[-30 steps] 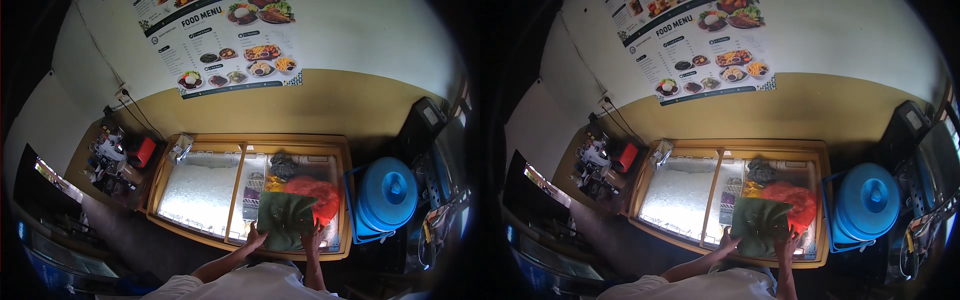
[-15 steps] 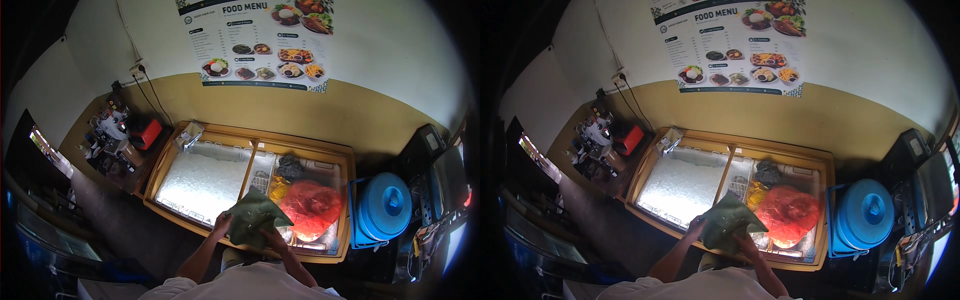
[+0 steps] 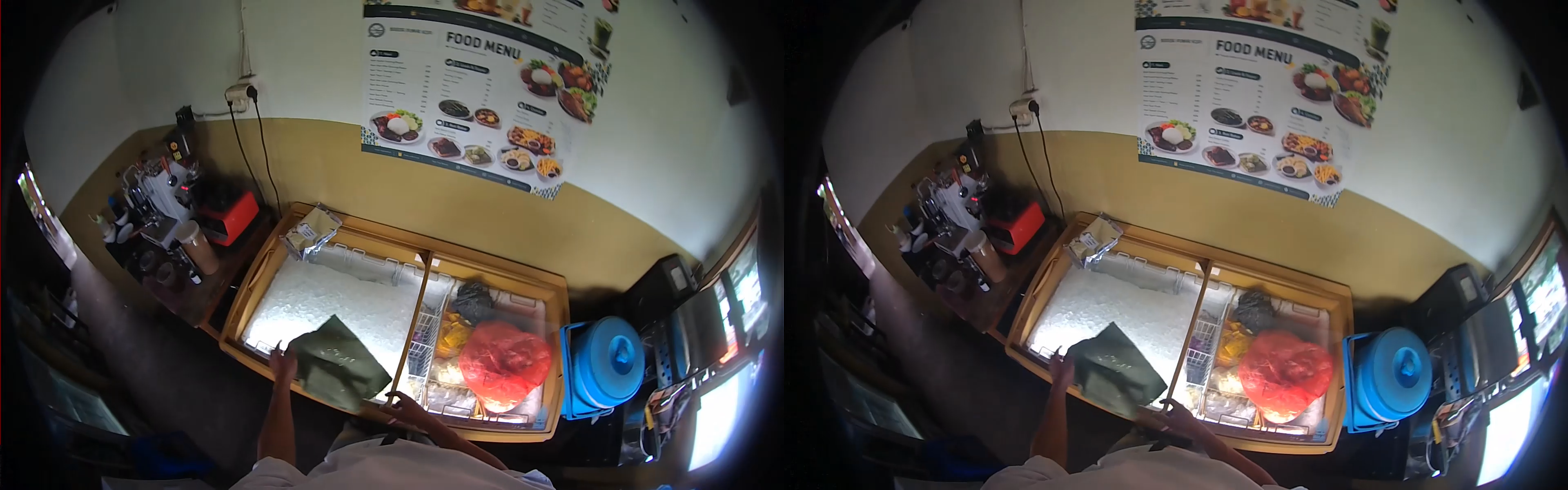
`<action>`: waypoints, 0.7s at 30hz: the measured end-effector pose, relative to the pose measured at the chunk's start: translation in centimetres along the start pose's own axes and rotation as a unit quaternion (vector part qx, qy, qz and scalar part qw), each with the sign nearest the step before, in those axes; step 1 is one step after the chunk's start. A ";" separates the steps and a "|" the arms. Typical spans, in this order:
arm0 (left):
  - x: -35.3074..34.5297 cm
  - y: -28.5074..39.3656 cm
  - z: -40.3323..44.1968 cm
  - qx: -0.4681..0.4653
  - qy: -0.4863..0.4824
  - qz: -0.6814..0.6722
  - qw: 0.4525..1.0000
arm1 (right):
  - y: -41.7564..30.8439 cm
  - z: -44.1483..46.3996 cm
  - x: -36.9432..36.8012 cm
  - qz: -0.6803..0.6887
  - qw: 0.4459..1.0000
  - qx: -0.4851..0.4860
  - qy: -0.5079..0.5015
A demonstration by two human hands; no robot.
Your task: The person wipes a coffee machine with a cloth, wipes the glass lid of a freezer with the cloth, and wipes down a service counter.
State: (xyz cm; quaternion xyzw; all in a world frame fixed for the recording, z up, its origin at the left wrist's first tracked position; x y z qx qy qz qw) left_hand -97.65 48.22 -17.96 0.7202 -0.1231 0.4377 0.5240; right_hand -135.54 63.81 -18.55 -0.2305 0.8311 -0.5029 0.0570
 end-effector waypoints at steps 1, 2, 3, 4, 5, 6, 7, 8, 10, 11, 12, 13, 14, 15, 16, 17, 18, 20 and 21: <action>0.5 0.7 -0.3 -0.037 0.040 0.048 0.997 | 0.2 0.0 0.6 -0.062 0.997 0.033 0.039; 1.2 1.2 -0.8 -0.074 0.081 0.097 0.989 | 1.2 0.1 1.5 -0.060 0.996 0.019 0.056; 2.1 2.2 -1.8 -0.112 0.122 0.148 0.975 | 1.3 -0.7 2.1 -0.056 0.996 0.006 0.072; 1.0 2.8 -3.1 -0.141 0.055 0.105 0.983 | 1.7 -1.7 2.7 -0.048 0.995 -0.009 0.087; -0.4 3.8 -5.0 -0.170 -0.012 0.062 0.983 | 3.8 -1.7 3.8 -0.051 0.989 -0.008 0.138; -2.5 4.1 -7.3 -0.177 -0.066 0.099 0.977 | 6.5 -1.6 4.8 -0.053 0.980 -0.005 0.190; -4.6 4.5 -9.4 -0.186 -0.119 0.137 0.966 | 5.5 -2.7 5.5 -0.070 0.969 -0.008 0.238; -5.3 5.3 -11.1 -0.173 -0.162 0.105 0.966 | 3.8 -4.1 6.1 -0.086 0.954 -0.013 0.287; -6.1 6.4 -12.3 -0.177 -0.195 0.101 0.959 | 5.0 -5.9 7.0 -0.184 0.895 0.013 0.407; -6.4 7.0 -12.3 -0.193 -0.183 0.128 0.955 | 6.1 -6.5 6.9 -0.181 0.891 -0.004 0.417; -6.6 7.3 -12.1 -0.207 -0.170 0.155 0.951 | 6.2 -7.1 7.0 -0.180 0.887 -0.021 0.425; -7.0 7.6 -11.0 -0.212 -0.184 0.172 0.944 | 6.4 -7.9 7.2 -0.215 0.866 -0.075 0.445; -7.2 7.8 -9.5 -0.214 -0.194 0.179 0.941 | 6.7 -9.1 7.1 -0.247 0.842 -0.129 0.461; -6.9 8.7 -7.5 -0.215 -0.204 0.187 0.937 | 6.5 -10.0 7.0 -0.278 0.815 -0.183 0.474; -6.6 9.6 -5.4 -0.215 -0.213 0.196 0.933 | 7.2 -10.4 7.5 -0.249 0.807 -0.199 0.497; -6.2 10.2 -2.8 -0.202 -0.210 0.196 0.936 | 8.4 -11.2 8.5 -0.219 0.798 -0.215 0.518; -5.9 10.6 -0.3 -0.188 -0.207 0.197 0.940 | 9.5 -12.1 9.3 -0.189 0.788 -0.232 0.538; -5.8 11.2 4.0 -0.131 -0.185 0.188 0.956 | 10.3 -12.2 10.5 -0.164 0.808 -0.255 0.506; -5.9 11.7 5.0 -0.098 -0.199 0.196 0.955 | 10.3 -12.2 10.8 -0.157 0.817 -0.277 0.481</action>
Point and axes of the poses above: each hand's wrist, its own z-axis towards the middle knuckle, its own x-axis out of the back of the hand, y = z × x, the point moved 8 cm from there along z, towards the middle knuckle, and after that the axes turned 4 degrees about x, right-handed, at the moved point
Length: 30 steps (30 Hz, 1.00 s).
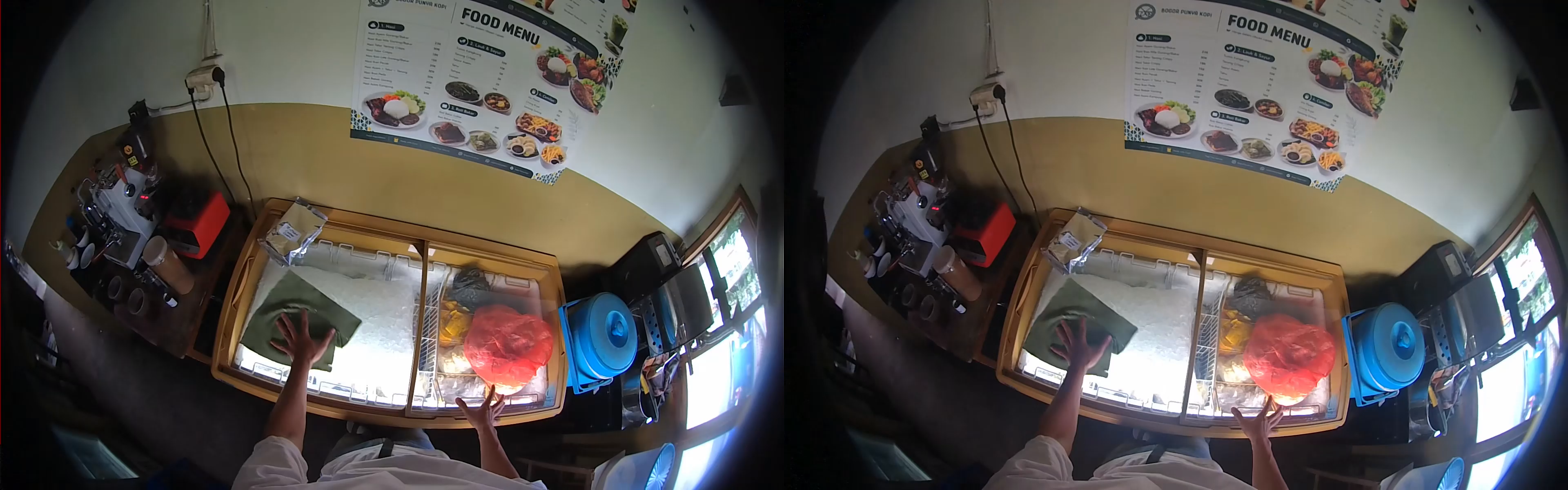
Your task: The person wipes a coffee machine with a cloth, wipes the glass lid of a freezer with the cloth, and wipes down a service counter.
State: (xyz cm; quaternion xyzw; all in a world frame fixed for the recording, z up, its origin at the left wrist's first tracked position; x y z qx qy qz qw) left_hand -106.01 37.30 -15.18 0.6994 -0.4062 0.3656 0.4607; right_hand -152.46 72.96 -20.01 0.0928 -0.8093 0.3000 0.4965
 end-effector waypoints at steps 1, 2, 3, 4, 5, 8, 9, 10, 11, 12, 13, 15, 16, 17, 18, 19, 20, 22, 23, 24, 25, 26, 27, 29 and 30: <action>-0.7 0.3 0.2 0.009 0.002 -0.009 1.000 | -0.4 0.0 0.2 -0.010 0.999 -0.016 -0.031; -1.8 0.8 0.3 0.019 0.004 -0.017 1.000 | -0.7 -0.2 0.2 -0.009 0.995 -0.046 -0.085; -2.7 1.5 0.1 0.029 0.007 -0.023 0.999 | -0.6 -0.4 -0.2 0.009 0.991 -0.065 -0.116; -3.2 3.3 -1.8 0.005 -0.024 -0.013 1.000 | -0.8 -0.4 -0.5 -0.003 0.990 -0.062 -0.127; -4.3 4.8 -3.6 -0.022 -0.040 -0.005 0.999 | -0.9 -0.5 -0.6 -0.014 0.989 -0.060 -0.138; -8.9 7.4 -9.4 -0.125 -0.011 0.015 0.992 | -1.7 -1.0 -0.4 -0.026 0.985 -0.075 -0.154; -9.4 7.8 -10.6 -0.150 0.002 0.030 0.988 | -1.3 -1.0 -0.7 -0.031 0.985 -0.072 -0.152; -9.5 7.5 -10.6 -0.155 0.001 0.035 0.987 | -0.8 -0.9 -1.1 -0.036 0.986 -0.066 -0.150; -9.3 7.4 -10.5 -0.160 0.002 0.039 0.986 | -0.8 -0.3 -1.1 -0.041 0.987 -0.059 -0.145; -9.1 7.5 -10.3 -0.164 0.001 0.041 0.986 | -2.0 -1.1 -0.3 -0.031 0.984 -0.068 -0.162; -8.6 7.6 -9.6 -0.175 0.007 0.041 0.984 | -1.9 -0.9 -0.4 -0.027 0.987 -0.057 -0.151; -6.6 7.7 -7.0 -0.195 0.020 0.040 0.980 | -1.9 -1.0 -0.4 -0.013 0.984 -0.057 -0.168; -5.4 7.8 -5.3 -0.190 0.012 0.041 0.981 | -1.0 -0.4 -1.1 -0.029 0.986 -0.051 -0.159; -4.1 7.8 -3.6 -0.186 0.005 0.043 0.982 | -1.2 -0.4 -1.0 -0.029 0.984 -0.055 -0.165; -2.7 7.6 -1.6 -0.171 0.004 0.049 0.984 | -0.6 -0.1 -1.3 -0.041 0.984 -0.058 -0.161; -1.6 7.3 0.2 -0.156 0.003 0.056 0.986 | 0.2 0.2 -1.9 -0.052 0.984 -0.062 -0.156; -0.5 7.0 1.8 -0.137 0.004 0.056 0.989 | 0.6 0.6 -2.4 -0.052 0.988 -0.049 -0.140; 0.9 6.2 3.5 -0.097 0.005 0.057 0.994 | 1.0 0.8 -3.0 -0.054 0.992 -0.027 -0.107; 0.9 6.1 3.3 -0.087 -0.009 0.056 0.995 | 1.2 0.8 -3.3 -0.054 0.993 -0.023 -0.102; 1.0 6.2 2.7 -0.076 -0.020 0.056 0.995 | 0.9 0.7 -2.9 -0.054 0.993 -0.023 -0.102; 1.0 6.2 2.2 -0.064 -0.030 0.057 0.996 | 0.6 0.5 -2.8 -0.051 0.993 -0.025 -0.106; 0.4 6.2 1.2 -0.068 -0.030 0.061 0.995 | 0.3 0.3 -2.6 -0.049 0.992 -0.027 -0.111; -0.6 5.9 0.4 -0.076 -0.031 0.060 0.995 | 0.1 0.1 -2.4 -0.048 0.992 -0.029 -0.114; -2.4 5.7 -2.2 -0.109 -0.027 0.068 0.991 | -0.5 -0.4 -1.9 -0.043 0.992 -0.028 -0.118; -3.4 5.5 -3.6 -0.130 -0.020 0.088 0.987 | -0.7 -0.7 -1.6 -0.042 0.992 -0.029 -0.117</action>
Point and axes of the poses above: each hand's wrist, its own z-axis towards the middle knuckle, its own x-axis out of the back of the hand, y = z × x, the point moved 8 cm from there along z, towards the middle knuckle, and after that the axes turned 4 degrees about x, right-handed, at the moved point
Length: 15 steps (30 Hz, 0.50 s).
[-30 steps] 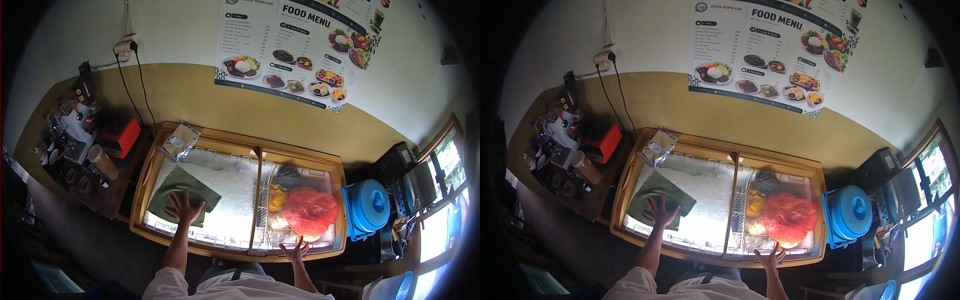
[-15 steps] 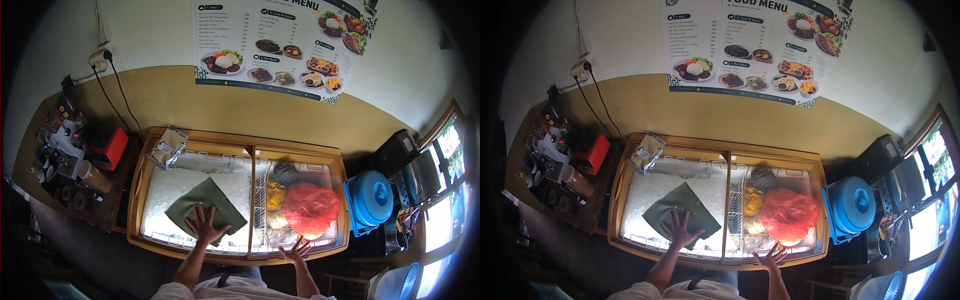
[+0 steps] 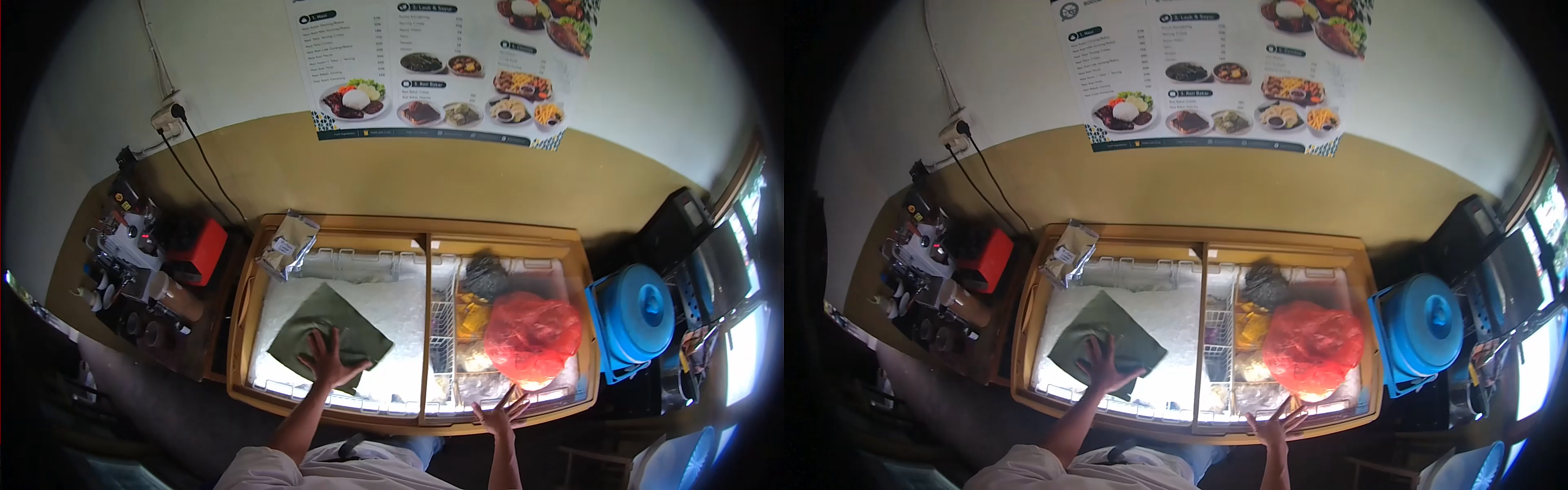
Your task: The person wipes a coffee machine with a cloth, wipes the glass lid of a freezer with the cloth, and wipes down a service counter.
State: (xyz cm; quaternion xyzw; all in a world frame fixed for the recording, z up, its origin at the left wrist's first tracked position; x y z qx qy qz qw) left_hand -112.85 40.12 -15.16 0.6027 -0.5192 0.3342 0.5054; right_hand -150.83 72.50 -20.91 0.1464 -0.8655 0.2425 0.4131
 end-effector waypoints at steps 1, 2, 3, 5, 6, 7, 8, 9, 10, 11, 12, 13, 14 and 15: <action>-1.1 0.3 -1.3 -0.021 0.005 0.021 1.000 | -0.3 -0.3 0.2 0.002 1.000 0.000 0.003; -2.1 0.3 -2.5 -0.032 0.015 0.038 0.999 | -0.4 -0.5 0.5 0.003 1.000 -0.001 0.009; -2.6 0.3 -3.6 -0.046 0.006 0.040 0.998 | -0.6 -0.8 0.9 0.006 1.000 -0.003 0.017; -2.9 0.3 -4.4 -0.064 -0.015 0.053 0.996 | -0.7 -0.9 1.3 0.011 0.999 -0.008 0.031; -2.9 -0.1 -4.2 -0.067 -0.026 0.071 0.995 | -0.4 -0.5 0.9 0.011 0.999 -0.007 0.042; -2.8 -0.3 -3.7 -0.072 -0.040 0.089 0.993 | -0.5 -0.6 1.0 0.011 0.998 -0.010 0.053; -2.8 -0.5 -3.1 -0.078 -0.056 0.106 0.990 | -0.5 -0.8 1.2 0.033 0.998 -0.006 0.057; -2.5 -0.7 -2.6 -0.082 -0.073 0.124 0.986 | -0.1 -0.5 0.6 0.039 0.997 -0.002 0.072; -2.1 -0.8 -2.0 -0.087 -0.091 0.138 0.982 | -0.1 -0.7 0.4 0.034 0.997 -0.010 0.063; -1.7 -0.8 -1.2 -0.094 -0.106 0.149 0.979 | -0.1 -0.7 0.4 0.030 0.998 -0.012 0.062; -1.5 -0.9 -0.6 -0.103 -0.126 0.153 0.975 | -0.2 -0.7 0.4 0.026 0.998 -0.015 0.062; -1.2 -0.9 -0.2 -0.098 -0.158 0.161 0.969 | -0.3 -0.8 0.3 0.023 0.997 -0.010 0.067; -0.9 -0.9 0.1 -0.092 -0.188 0.166 0.964 | -0.6 -1.2 0.4 0.028 0.997 0.001 0.072; -0.9 -1.1 -0.1 -0.084 -0.217 0.164 0.959 | -0.5 -1.4 0.3 0.029 0.997 0.003 0.072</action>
Point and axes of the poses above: each hand's wrist, its own z-axis towards the middle knuckle, its own x-axis out of the back of the hand, y = z × x, the point moved 8 cm from there along z, towards the middle knuckle, and after that the axes turned 4 degrees about x, right-handed, at the moved point
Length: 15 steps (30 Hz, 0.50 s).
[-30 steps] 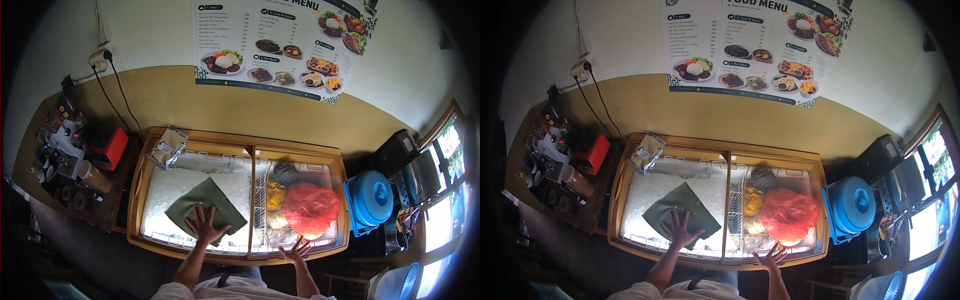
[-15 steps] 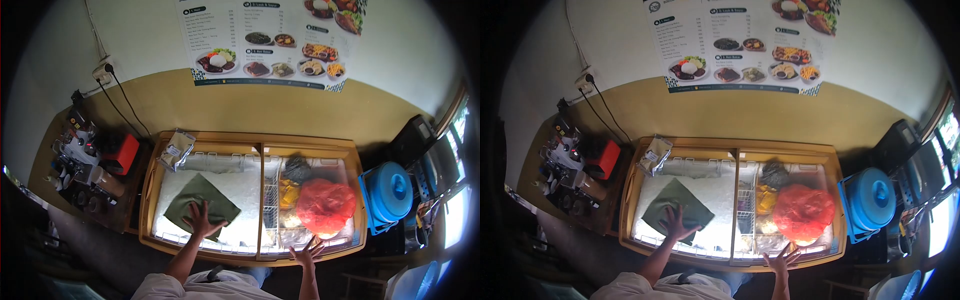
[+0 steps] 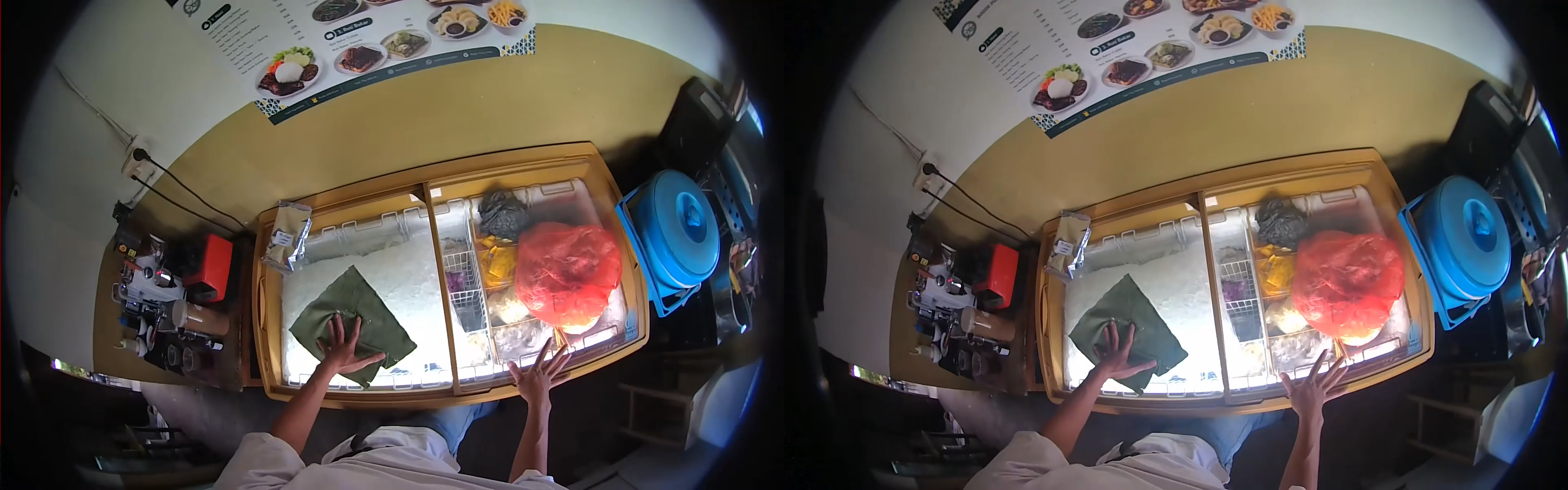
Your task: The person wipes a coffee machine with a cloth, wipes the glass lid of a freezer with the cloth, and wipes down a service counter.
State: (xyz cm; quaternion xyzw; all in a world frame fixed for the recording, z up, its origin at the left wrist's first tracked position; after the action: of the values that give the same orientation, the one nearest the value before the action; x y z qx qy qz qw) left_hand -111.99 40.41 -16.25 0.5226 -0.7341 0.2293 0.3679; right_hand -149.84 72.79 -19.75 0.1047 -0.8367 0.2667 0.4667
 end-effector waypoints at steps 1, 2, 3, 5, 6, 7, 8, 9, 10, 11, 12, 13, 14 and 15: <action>-0.4 -0.4 0.1 0.016 -0.026 -0.008 1.000 | 0.1 0.0 -0.5 0.002 1.000 0.003 0.001; -0.9 -0.6 -0.4 0.020 -0.047 -0.009 0.999 | 0.2 0.1 -0.8 0.002 1.000 0.005 0.001; -1.5 -0.8 -1.3 0.025 -0.069 -0.010 0.997 | 0.0 -0.1 -0.6 0.004 1.000 0.006 -0.010; -2.8 -1.4 -2.9 0.038 -0.108 0.001 0.993 | 0.4 0.1 -1.0 0.002 1.000 0.005 -0.019; -3.1 -1.6 -3.1 0.037 -0.117 0.003 0.992 | 0.4 0.1 -1.0 -0.001 1.000 0.004 -0.026; -3.4 -1.8 -3.2 0.035 -0.127 0.004 0.991 | 0.3 0.2 -1.1 -0.004 0.999 0.003 -0.033; -3.6 -1.9 -3.2 0.033 -0.136 0.004 0.990 | 0.3 0.3 -1.1 -0.008 0.999 0.002 -0.040; -3.3 -1.8 -3.2 0.034 -0.154 0.016 0.987 | 0.3 0.4 -1.3 -0.011 0.999 0.000 -0.045; -2.9 -1.7 -3.3 0.035 -0.173 0.027 0.984 | 0.5 0.5 -1.4 -0.016 0.999 -0.003 -0.052; -2.8 -1.6 -3.4 0.034 -0.193 0.041 0.980 | 0.5 0.5 -1.4 -0.014 0.999 0.000 -0.052; -2.7 -1.7 -3.3 0.040 -0.197 0.051 0.978 | 0.4 0.6 -1.4 -0.011 0.999 0.003 -0.052; -2.8 -1.8 -3.4 0.045 -0.201 0.062 0.977 | 0.3 0.5 -1.4 -0.012 0.998 0.003 -0.054; -2.8 -1.7 -3.3 0.049 -0.205 0.073 0.975 | 0.4 0.6 -1.6 -0.011 0.998 0.004 -0.054; -2.8 -1.7 -3.2 0.052 -0.203 0.076 0.975 | 0.6 0.7 -1.8 -0.010 0.998 0.006 -0.055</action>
State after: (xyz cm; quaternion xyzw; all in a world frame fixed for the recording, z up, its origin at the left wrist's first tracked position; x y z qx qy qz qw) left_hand -108.94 43.83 -16.51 0.5190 -0.8185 0.1831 0.1648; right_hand -149.65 72.80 -21.76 0.1307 -0.8586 0.2605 0.4217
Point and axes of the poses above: each hand's wrist, its own z-axis towards the middle knuckle, its own x-axis out of the back of the hand, y = z × x, the point moved 8 cm from there along z, towards the middle knuckle, and after that the axes turned 4 degrees about x, right-handed, at the moved point
